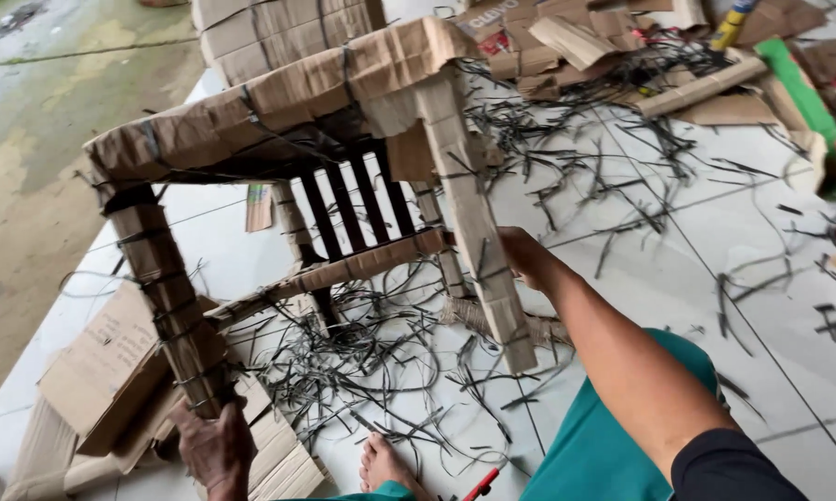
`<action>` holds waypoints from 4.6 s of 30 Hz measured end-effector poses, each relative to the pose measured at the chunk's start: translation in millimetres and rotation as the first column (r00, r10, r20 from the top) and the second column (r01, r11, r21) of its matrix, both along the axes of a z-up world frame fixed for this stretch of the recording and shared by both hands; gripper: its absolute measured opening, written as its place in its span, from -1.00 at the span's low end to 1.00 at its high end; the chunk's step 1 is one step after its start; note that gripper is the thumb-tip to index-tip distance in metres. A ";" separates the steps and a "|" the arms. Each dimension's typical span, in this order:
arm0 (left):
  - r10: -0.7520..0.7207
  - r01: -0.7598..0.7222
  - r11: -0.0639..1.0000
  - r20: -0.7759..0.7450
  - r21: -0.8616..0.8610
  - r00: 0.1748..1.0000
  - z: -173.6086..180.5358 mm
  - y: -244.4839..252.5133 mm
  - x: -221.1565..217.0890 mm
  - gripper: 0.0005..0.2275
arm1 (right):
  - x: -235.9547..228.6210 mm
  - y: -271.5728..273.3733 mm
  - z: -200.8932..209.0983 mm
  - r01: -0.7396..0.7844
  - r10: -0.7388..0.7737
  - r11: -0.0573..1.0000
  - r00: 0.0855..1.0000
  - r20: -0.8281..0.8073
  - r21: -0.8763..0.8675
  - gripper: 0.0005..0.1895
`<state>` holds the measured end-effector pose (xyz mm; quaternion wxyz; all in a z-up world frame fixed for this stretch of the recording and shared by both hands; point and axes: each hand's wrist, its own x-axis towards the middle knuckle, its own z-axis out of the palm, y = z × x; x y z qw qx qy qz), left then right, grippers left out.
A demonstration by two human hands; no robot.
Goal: The person sits on the floor and wraps a wooden chair with cardboard and black plastic ties. They use a utility knife to cut the ties and their hands to secure the cardboard around the chair legs and frame.
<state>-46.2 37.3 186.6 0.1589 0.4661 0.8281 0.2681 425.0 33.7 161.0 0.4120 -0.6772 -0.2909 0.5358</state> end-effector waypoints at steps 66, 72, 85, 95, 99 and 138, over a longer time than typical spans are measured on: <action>-0.800 0.821 0.434 0.577 0.371 0.163 48.9 22.9 283.2 -0.31 | 69.0 -151.1 -282.3 0.427 -0.274 0.790 0.888 0.371 -0.440 -0.66; -0.750 0.700 0.598 0.580 0.391 0.317 42.5 23.2 279.7 -0.46 | 120.9 -111.0 -74.0 0.573 -0.579 0.815 0.805 0.126 0.082 -0.79; -0.954 0.804 0.079 0.279 0.589 -0.110 76.6 -69.0 276.8 -0.53 | 18.1 -146.2 159.5 0.368 -0.563 0.709 0.809 0.170 0.601 -0.80; -0.370 0.918 0.108 0.873 0.381 -0.319 88.2 -116.5 282.8 -0.77 | -9.7 -154.3 160.0 0.211 -0.425 0.810 0.854 0.301 0.547 -0.82; -0.583 0.949 0.211 0.810 0.233 -0.069 91.6 -109.3 287.5 -0.45 | -23.8 -149.7 156.9 0.170 -0.374 0.799 0.892 0.254 0.577 -0.81; -0.773 0.938 0.136 0.626 0.318 -0.101 81.1 -46.7 260.5 -0.70 | -23.6 -163.1 128.6 -0.319 -0.120 0.828 0.701 0.703 0.461 -0.80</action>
